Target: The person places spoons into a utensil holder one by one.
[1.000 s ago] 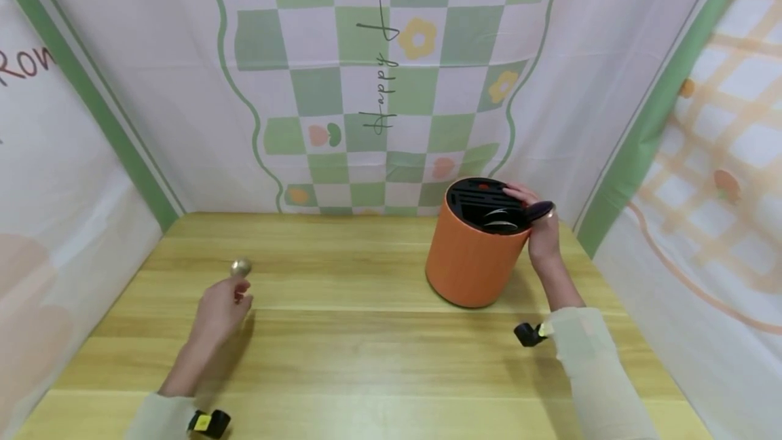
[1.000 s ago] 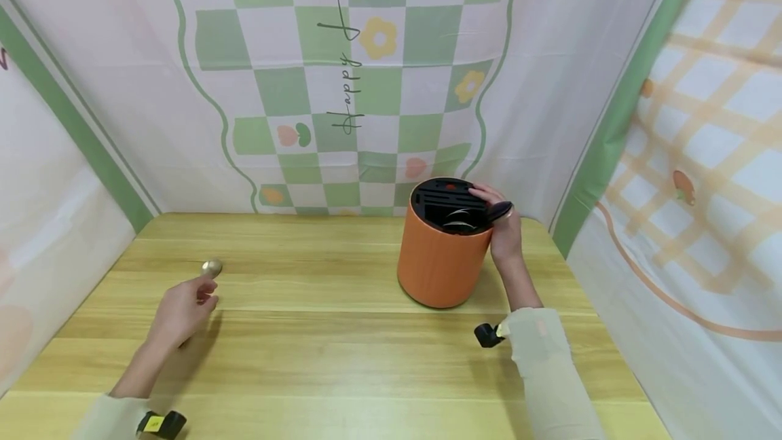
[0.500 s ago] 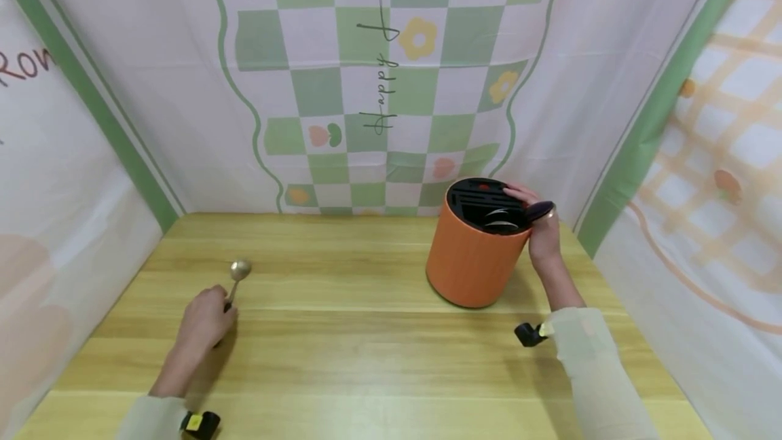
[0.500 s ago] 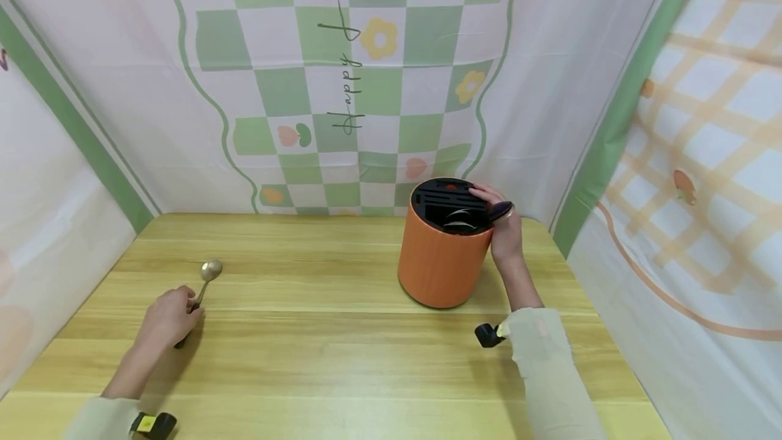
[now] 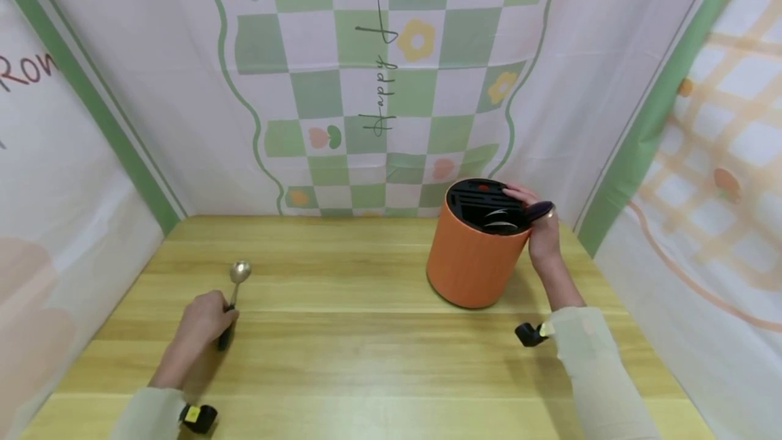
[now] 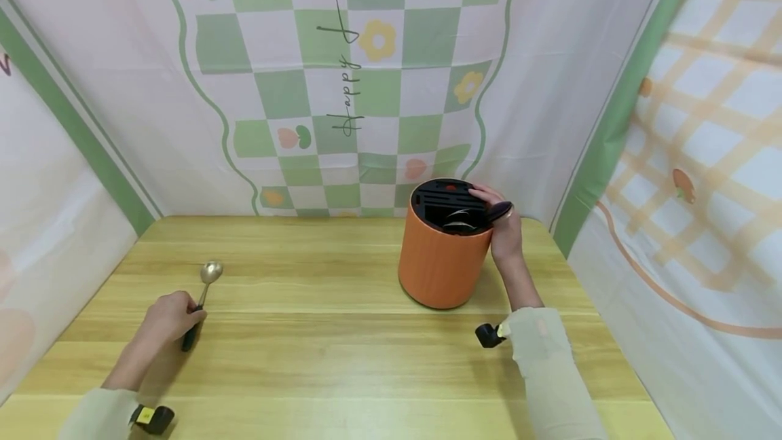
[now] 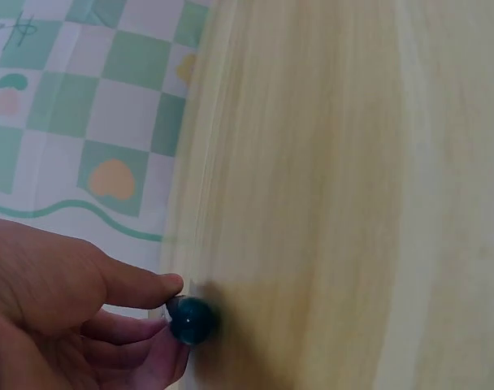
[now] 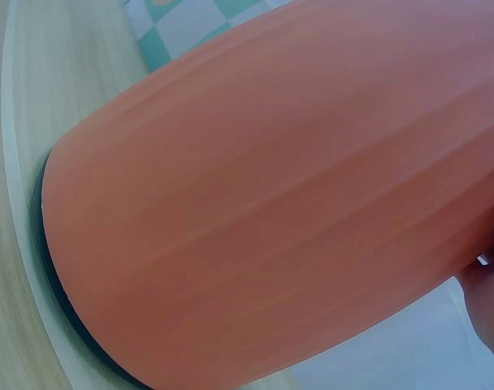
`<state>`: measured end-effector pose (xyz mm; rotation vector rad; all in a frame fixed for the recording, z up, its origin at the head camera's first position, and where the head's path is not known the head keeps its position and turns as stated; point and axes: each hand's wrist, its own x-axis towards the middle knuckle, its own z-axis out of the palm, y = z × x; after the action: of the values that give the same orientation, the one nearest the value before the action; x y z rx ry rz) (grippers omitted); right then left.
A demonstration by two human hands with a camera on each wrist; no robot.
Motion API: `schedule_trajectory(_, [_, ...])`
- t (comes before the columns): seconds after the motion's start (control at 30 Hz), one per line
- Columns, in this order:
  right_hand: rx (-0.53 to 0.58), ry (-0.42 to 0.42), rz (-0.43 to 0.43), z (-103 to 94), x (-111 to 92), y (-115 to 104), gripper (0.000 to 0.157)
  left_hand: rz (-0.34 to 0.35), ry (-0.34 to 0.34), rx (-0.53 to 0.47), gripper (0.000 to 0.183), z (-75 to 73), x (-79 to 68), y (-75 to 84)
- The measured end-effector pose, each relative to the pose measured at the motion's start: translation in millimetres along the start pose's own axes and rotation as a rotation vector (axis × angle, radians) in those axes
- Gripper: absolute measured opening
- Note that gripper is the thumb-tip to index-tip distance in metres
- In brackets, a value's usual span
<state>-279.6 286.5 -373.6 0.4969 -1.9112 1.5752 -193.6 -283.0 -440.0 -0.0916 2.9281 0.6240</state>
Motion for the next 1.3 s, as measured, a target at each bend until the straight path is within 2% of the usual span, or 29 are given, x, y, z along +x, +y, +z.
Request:
schedule_trajectory(0.3, [-0.046,-0.001,0.001,-0.2,0.3,-0.3,0.058,0.042,0.011,-0.039,0.023,-0.6,3.2,-6.9])
schedule_trajectory(0.43, [-0.076,0.006,0.022,-0.4,0.8,-0.1,0.055,0.03,-0.003,-0.087,0.025,0.3,3.2,-10.0])
schedule_trajectory(0.63, [-0.087,0.004,0.018,-1.1,1.1,-0.7,0.054,0.025,0.03,-0.113,0.024,-0.5,2.5,-10.6])
schedule_trajectory(0.93, [-0.091,0.013,0.008,-2.0,0.0,2.2,0.057,0.063,0.066,-0.162,0.022,-0.3,1.5,1.4])
schedule_trajectory(1.1, [-0.101,0.015,0.023,-1.9,0.2,1.9,0.057,0.065,0.075,-0.216,0.016,0.9,-0.5,13.2])
schedule_trajectory(1.3, [-0.109,0.014,0.025,-0.7,0.9,0.3,0.053,0.064,0.098,-0.234,0.02,1.3,-2.8,24.3])
